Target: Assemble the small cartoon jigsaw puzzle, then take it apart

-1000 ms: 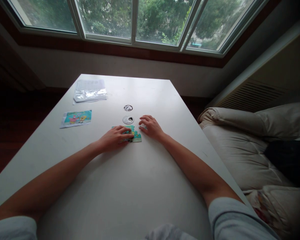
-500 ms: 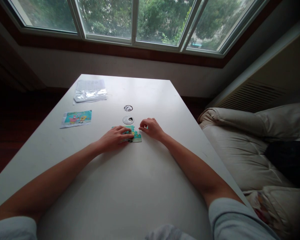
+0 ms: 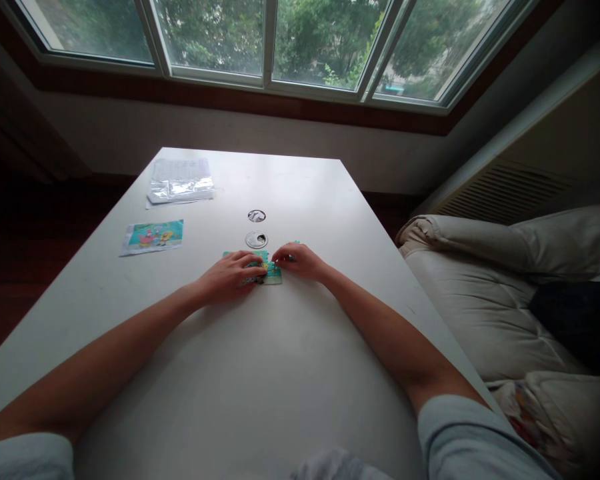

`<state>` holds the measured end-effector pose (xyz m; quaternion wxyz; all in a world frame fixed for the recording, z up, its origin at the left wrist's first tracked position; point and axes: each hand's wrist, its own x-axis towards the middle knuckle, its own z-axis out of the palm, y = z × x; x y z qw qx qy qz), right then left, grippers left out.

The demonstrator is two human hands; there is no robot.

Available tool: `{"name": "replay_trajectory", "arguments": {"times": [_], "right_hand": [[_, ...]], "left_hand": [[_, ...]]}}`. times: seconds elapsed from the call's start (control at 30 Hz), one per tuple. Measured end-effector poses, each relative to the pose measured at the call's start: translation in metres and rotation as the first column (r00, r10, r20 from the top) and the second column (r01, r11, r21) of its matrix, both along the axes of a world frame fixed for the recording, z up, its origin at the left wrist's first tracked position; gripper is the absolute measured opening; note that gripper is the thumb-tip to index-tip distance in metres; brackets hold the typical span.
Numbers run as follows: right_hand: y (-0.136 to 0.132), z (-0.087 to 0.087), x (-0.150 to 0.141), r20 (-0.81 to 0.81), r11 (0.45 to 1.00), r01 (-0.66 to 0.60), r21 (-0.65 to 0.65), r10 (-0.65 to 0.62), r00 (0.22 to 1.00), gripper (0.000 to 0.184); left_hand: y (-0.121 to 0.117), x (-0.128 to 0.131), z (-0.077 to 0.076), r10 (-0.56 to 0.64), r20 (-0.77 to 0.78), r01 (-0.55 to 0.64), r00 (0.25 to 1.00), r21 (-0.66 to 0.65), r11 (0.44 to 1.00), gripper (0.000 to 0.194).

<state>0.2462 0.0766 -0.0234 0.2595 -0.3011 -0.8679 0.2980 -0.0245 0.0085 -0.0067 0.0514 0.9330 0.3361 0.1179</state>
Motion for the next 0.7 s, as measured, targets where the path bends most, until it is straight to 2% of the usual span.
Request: {"name": "replay_trajectory", "arguments": {"times": [0.5,0.7], "right_hand": [[0.0006,-0.0008,-0.0005,0.129,0.989,-0.013,0.147,-0.006,0.992,0.008],[-0.0012,0.0004,-0.0001,0.193,0.981,0.037,0.189,-0.074,0.978,0.003]], "left_hand": [[-0.0027,0.0063,0.0014,-0.003,-0.032,0.004,0.999,0.032,0.999,0.042],[-0.0021,0.0064,0.0009,-0.009,-0.016,0.01,1.0,0.04,0.999,0.044]]}}
